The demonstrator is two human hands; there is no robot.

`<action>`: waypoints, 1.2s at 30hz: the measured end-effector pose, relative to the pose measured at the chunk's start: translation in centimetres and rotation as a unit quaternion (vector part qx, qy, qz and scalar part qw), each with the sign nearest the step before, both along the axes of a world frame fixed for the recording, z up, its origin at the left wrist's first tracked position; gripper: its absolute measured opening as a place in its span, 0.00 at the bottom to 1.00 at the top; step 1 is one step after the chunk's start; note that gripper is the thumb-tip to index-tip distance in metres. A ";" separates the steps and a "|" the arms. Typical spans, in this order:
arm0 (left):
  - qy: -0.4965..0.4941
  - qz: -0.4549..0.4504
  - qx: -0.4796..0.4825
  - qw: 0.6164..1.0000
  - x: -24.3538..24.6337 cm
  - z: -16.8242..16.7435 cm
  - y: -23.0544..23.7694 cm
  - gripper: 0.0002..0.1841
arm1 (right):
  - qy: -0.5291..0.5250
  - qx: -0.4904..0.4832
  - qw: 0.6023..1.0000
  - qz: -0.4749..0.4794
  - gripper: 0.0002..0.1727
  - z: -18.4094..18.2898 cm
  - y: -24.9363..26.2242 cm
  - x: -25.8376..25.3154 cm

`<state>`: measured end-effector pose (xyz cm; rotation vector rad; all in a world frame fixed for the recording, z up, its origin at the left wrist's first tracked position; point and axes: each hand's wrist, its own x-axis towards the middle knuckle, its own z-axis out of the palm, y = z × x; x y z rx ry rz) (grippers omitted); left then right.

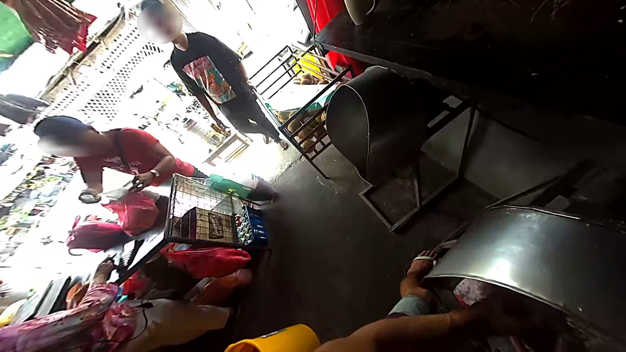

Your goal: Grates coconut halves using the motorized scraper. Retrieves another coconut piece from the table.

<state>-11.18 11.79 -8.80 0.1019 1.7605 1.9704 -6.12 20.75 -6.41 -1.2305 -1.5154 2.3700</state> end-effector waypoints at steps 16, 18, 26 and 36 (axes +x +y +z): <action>-0.090 0.055 -0.113 0.988 1.0 4.4 0.4 0.39 | -0.076 0.053 0.993 0.078 0.32 3.5 1.8 0.0; -0.105 0.055 -0.124 0.985 1.7 3.9 0.9 0.45 | -0.090 0.078 0.990 0.078 0.33 3.8 2.0 0.1; -0.147 0.045 -0.139 0.978 1.7 5.4 0.9 0.51 | -0.101 0.076 0.989 0.083 0.33 4.3 2.1 0.2; -0.331 0.102 0.143 0.927 5.3 1.3 -4.2 0.28 | 0.041 0.265 0.947 0.178 0.56 -1.3 -0.5 7.1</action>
